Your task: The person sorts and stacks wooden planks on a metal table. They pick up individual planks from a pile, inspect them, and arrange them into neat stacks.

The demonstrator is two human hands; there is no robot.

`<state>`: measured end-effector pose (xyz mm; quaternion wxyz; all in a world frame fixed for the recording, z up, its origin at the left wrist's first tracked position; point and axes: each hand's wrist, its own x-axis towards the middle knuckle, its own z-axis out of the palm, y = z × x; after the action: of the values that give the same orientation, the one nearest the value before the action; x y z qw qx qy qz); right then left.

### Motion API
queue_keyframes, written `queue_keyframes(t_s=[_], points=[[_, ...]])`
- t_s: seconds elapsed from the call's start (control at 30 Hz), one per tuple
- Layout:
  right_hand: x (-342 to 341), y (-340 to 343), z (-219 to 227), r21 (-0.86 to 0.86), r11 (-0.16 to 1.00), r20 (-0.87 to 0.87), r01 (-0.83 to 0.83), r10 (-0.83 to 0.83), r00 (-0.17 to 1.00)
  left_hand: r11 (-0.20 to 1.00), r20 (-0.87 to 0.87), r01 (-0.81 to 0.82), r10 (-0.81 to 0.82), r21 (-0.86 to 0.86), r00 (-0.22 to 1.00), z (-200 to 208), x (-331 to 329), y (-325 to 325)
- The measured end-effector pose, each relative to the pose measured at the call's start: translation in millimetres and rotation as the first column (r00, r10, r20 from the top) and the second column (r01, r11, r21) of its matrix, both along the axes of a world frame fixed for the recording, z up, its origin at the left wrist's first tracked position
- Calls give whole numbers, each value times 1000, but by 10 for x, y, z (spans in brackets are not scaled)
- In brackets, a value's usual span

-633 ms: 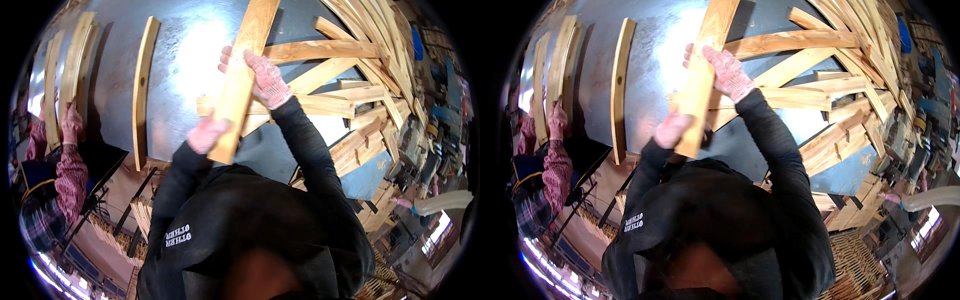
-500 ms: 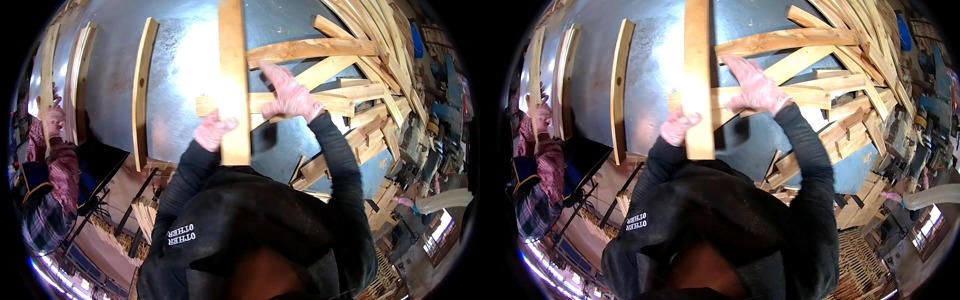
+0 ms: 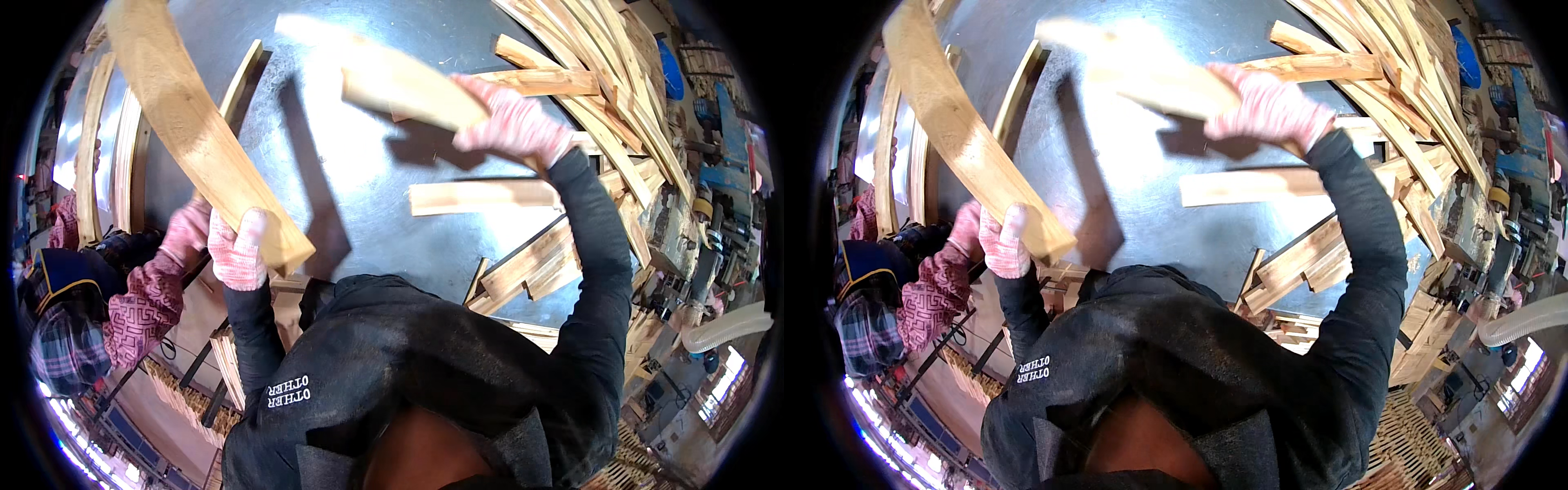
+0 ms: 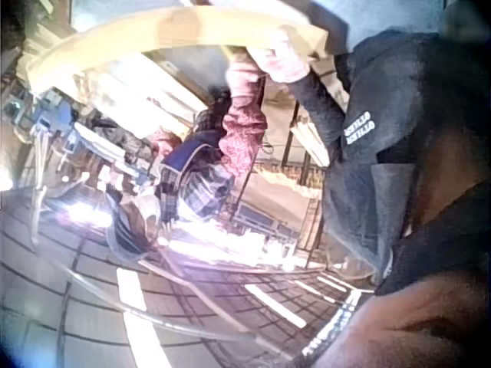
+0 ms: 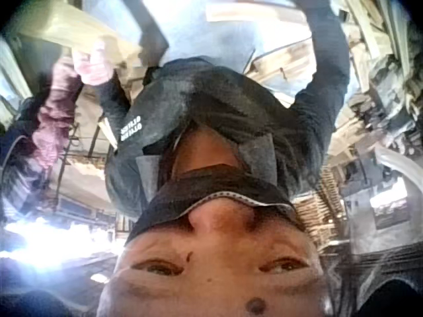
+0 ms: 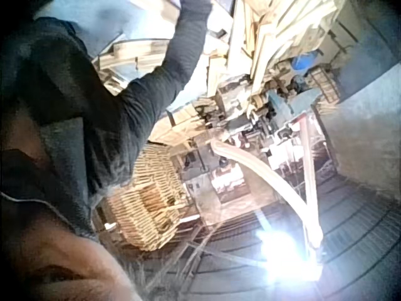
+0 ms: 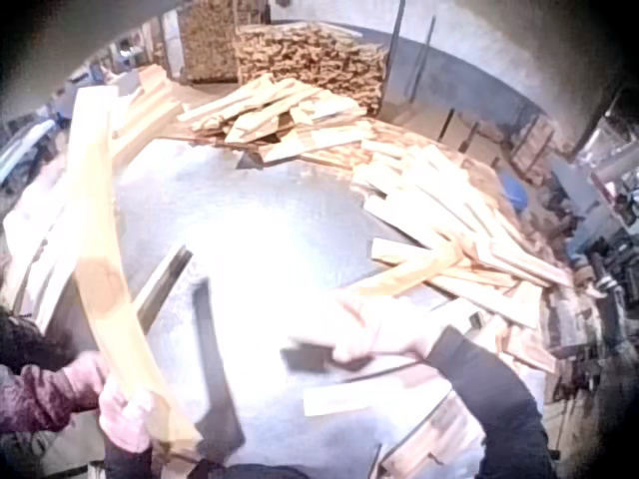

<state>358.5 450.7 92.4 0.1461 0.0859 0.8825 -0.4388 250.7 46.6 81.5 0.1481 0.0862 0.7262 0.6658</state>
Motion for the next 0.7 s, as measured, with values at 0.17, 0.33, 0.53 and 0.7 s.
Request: queue_keyframes(t_s=[0.17,0.33,0.53,0.7], points=[[-285,371,-200,-904,408,120,129,-48,992,987,89,78,-91,138,992,-360,-40,310],[-526,6,-783,-975,-182,149,125,-125,981,957,230,203,-154,-207,961,-1597,-73,144],[-552,-420,-1251,-928,-334,268,164,-292,918,877,-351,-76,-109,-474,930,-1100,384,216],[-854,-396,-1650,-933,19,321,359,-409,854,740,489,672,-597,30,636,-815,630,667]])
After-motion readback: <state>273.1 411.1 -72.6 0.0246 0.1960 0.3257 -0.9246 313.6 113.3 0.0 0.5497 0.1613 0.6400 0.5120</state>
